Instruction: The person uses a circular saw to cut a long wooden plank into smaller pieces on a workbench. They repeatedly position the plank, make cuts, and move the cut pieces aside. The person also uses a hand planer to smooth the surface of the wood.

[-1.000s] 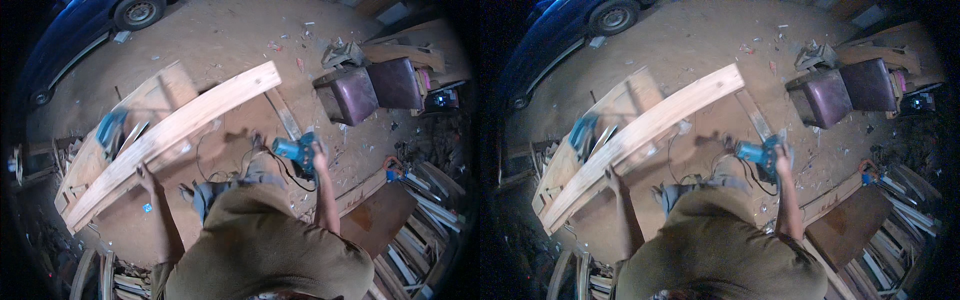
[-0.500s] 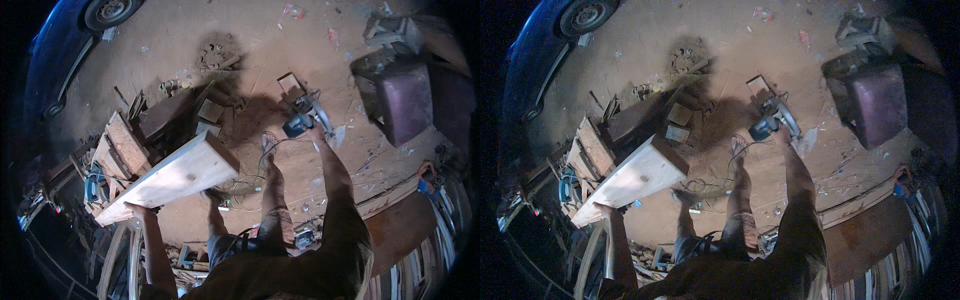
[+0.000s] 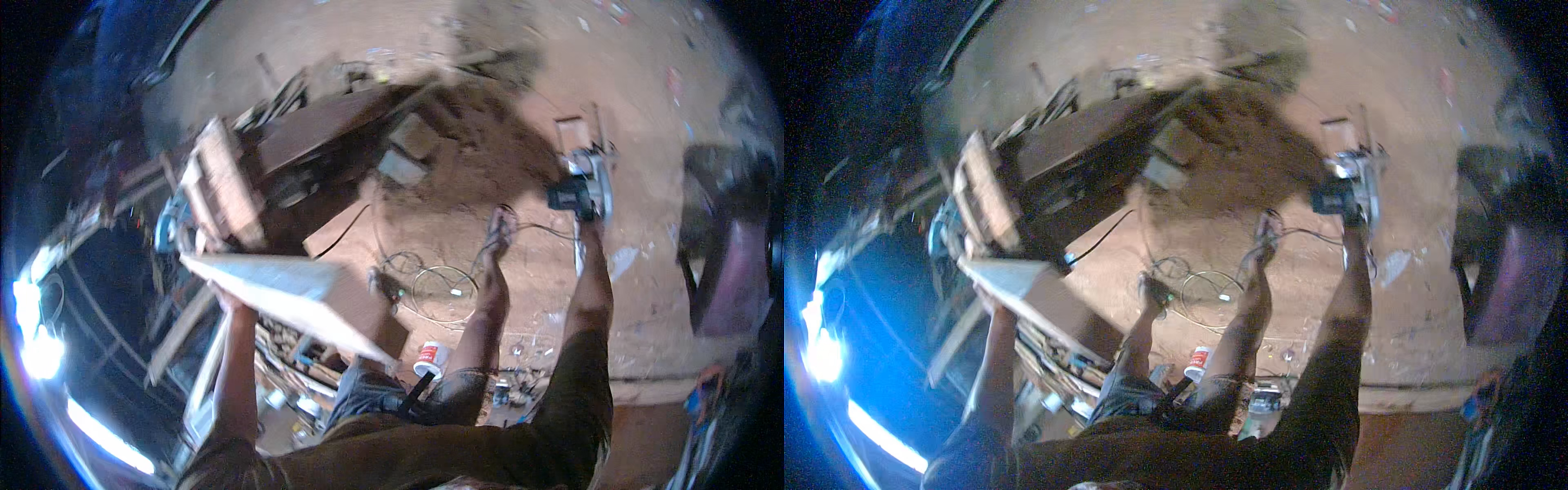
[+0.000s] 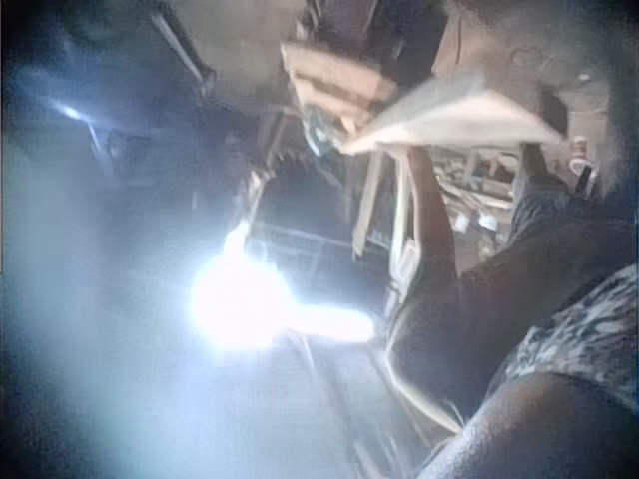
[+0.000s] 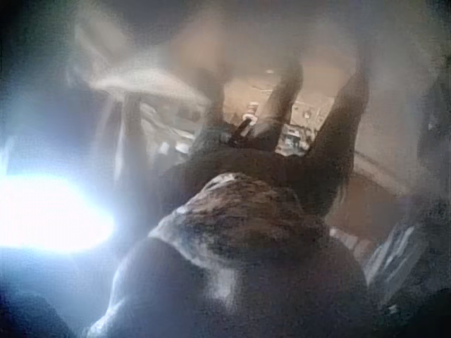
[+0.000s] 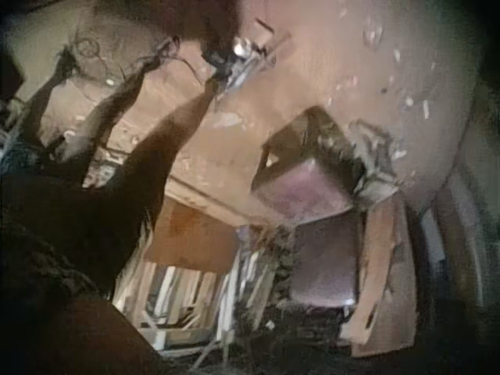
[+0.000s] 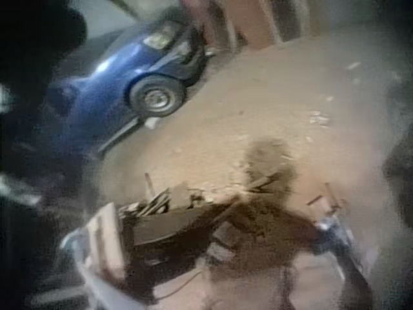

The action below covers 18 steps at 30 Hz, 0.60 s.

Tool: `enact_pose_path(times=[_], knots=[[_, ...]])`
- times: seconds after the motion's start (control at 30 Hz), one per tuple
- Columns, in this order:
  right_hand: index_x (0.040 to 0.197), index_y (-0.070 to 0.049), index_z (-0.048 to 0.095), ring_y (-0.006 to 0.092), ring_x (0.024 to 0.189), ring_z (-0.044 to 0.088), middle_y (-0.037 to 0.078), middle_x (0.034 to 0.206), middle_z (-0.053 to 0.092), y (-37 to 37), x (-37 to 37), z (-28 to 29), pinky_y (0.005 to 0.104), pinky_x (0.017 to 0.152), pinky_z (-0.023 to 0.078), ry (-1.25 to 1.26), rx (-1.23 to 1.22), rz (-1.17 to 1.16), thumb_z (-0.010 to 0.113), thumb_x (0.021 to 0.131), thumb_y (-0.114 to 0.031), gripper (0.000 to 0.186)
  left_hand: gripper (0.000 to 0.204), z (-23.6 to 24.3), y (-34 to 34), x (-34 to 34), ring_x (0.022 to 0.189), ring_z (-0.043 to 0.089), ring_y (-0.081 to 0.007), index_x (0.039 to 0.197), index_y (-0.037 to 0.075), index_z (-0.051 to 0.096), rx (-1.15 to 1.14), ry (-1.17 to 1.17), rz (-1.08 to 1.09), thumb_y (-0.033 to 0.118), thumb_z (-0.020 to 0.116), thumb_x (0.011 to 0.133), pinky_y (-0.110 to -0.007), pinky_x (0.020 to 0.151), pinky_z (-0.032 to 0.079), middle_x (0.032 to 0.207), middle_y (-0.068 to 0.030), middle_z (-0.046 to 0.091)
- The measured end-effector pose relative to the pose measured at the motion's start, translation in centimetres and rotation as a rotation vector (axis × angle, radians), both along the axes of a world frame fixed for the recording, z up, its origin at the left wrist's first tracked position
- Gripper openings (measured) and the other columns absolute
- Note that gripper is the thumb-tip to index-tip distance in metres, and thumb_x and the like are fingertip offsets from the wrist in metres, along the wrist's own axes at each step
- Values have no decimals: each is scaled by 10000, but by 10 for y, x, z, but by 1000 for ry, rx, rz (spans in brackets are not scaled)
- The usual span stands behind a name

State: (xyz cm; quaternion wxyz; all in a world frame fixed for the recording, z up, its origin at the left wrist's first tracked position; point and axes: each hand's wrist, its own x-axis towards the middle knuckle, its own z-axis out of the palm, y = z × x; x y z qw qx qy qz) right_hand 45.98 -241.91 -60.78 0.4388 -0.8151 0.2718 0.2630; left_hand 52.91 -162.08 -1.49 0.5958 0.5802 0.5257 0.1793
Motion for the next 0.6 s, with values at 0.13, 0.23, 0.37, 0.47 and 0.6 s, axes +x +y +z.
enact_pose_path(times=[0.13,0.23,0.37,0.47,0.6], knots=[[1358,-47,557,339,1150,639,156,1234,685,32,17,23,398,981,501,-71,-506,803,598,987,-313,458,840,-12,0,-14,1333,498,-372,1493,115,443,255,109,-16,744,223,982,-525,1097,410,1502,-176,478],[1361,25,573,311,1299,551,209,1377,604,157,80,231,405,1143,363,-65,315,19,597,1003,-374,537,846,10,28,10,1271,558,-383,1478,89,460,546,448,-26,734,216,988,-509,1066,446,1430,-206,546],[1414,22,515,250,1183,622,150,1308,634,219,147,474,383,1022,481,-234,991,-124,550,1048,-354,526,776,-39,33,-36,1263,537,-423,1496,130,449,482,1043,179,702,309,990,-545,1073,414,1406,-250,539],[1421,14,503,229,1203,590,136,1344,598,269,187,588,380,1020,471,-234,706,-28,567,1044,-319,507,737,-18,-18,-25,1388,374,-423,1507,220,439,525,900,253,686,457,937,-579,1135,304,1510,-239,411],[1421,33,495,252,1263,519,175,1403,532,315,207,661,372,1077,402,-270,598,280,600,1020,-347,562,738,25,-61,-57,1402,348,-388,1442,106,492,474,636,191,561,632,879,-491,1164,290,1465,-241,426]])
